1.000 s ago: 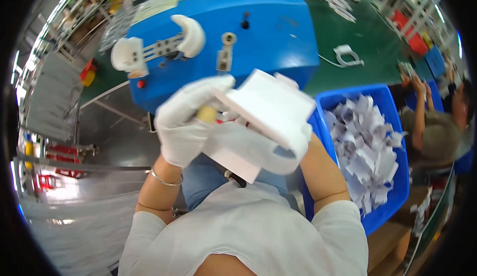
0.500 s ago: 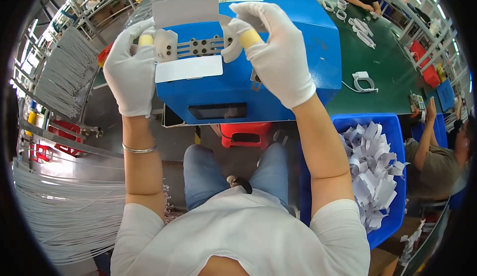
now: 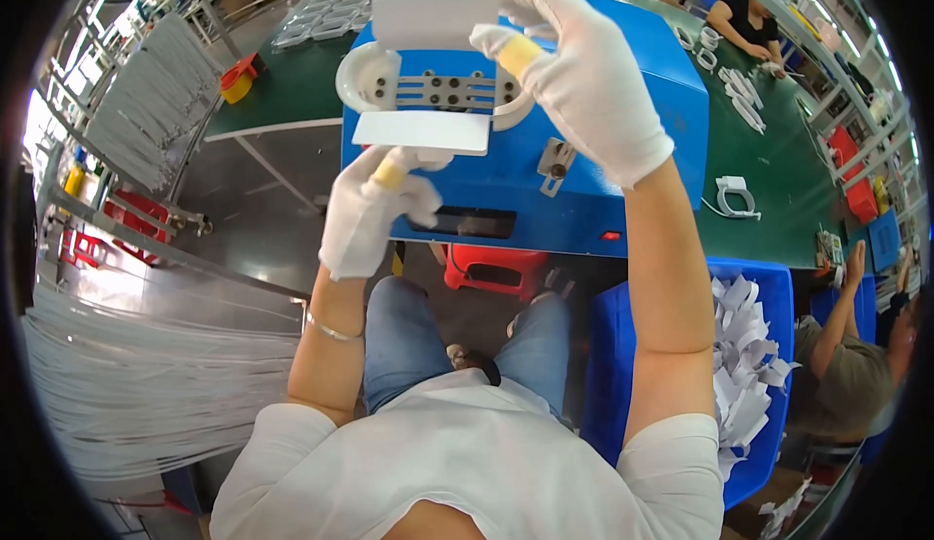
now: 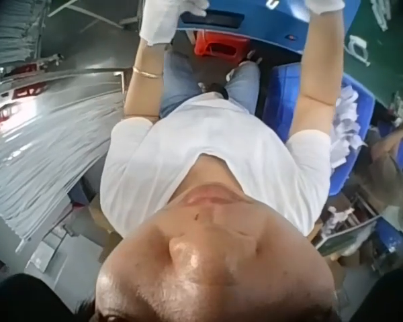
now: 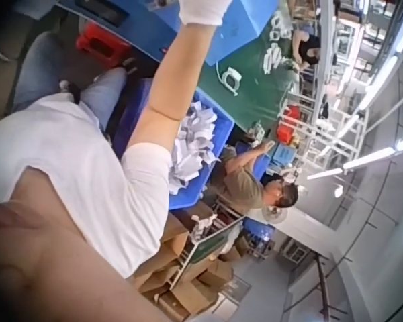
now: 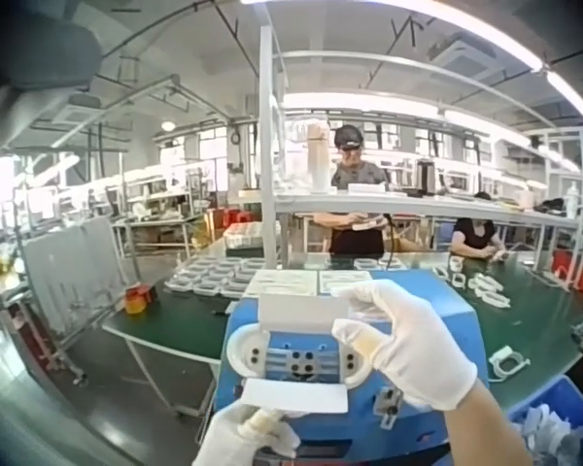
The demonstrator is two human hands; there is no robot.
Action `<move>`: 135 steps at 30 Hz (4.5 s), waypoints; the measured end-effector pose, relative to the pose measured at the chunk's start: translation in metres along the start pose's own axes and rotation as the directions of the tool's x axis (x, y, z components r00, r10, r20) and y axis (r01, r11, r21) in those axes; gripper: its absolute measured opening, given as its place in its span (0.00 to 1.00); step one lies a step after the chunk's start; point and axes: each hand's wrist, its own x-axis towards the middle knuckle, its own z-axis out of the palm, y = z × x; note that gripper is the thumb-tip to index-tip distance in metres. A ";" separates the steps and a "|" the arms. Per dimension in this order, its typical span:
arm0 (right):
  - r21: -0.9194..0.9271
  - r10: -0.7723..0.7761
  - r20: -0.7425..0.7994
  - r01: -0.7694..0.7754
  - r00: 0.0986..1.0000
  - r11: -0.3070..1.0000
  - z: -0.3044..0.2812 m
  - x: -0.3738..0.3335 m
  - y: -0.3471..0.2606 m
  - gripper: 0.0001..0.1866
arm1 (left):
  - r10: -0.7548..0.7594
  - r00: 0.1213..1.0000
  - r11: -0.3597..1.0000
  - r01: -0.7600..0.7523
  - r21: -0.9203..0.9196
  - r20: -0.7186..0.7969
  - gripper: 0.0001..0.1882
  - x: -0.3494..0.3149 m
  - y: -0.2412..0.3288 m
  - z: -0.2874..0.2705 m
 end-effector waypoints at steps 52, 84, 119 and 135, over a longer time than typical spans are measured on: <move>0.868 0.134 0.391 -0.413 0.911 0.274 -0.042 -0.160 0.066 0.28 | 0.633 0.743 0.758 -0.540 -0.365 0.216 0.16 -0.072 0.070 -0.089; -0.167 0.431 -0.311 -0.495 0.847 0.852 -0.069 -0.174 0.025 0.10 | 0.070 0.991 0.997 -0.074 -0.031 -0.117 0.07 0.008 0.045 -0.031; -0.334 0.244 -0.411 -0.394 0.878 0.856 -0.162 -0.098 0.075 0.09 | 0.404 0.836 0.782 -0.106 0.614 -0.371 0.20 -0.066 0.044 -0.086; -0.055 0.543 -0.308 -0.585 0.781 0.809 -0.167 -0.150 0.062 0.13 | -0.563 0.703 0.824 0.431 0.368 0.436 0.17 -0.087 -0.048 -0.030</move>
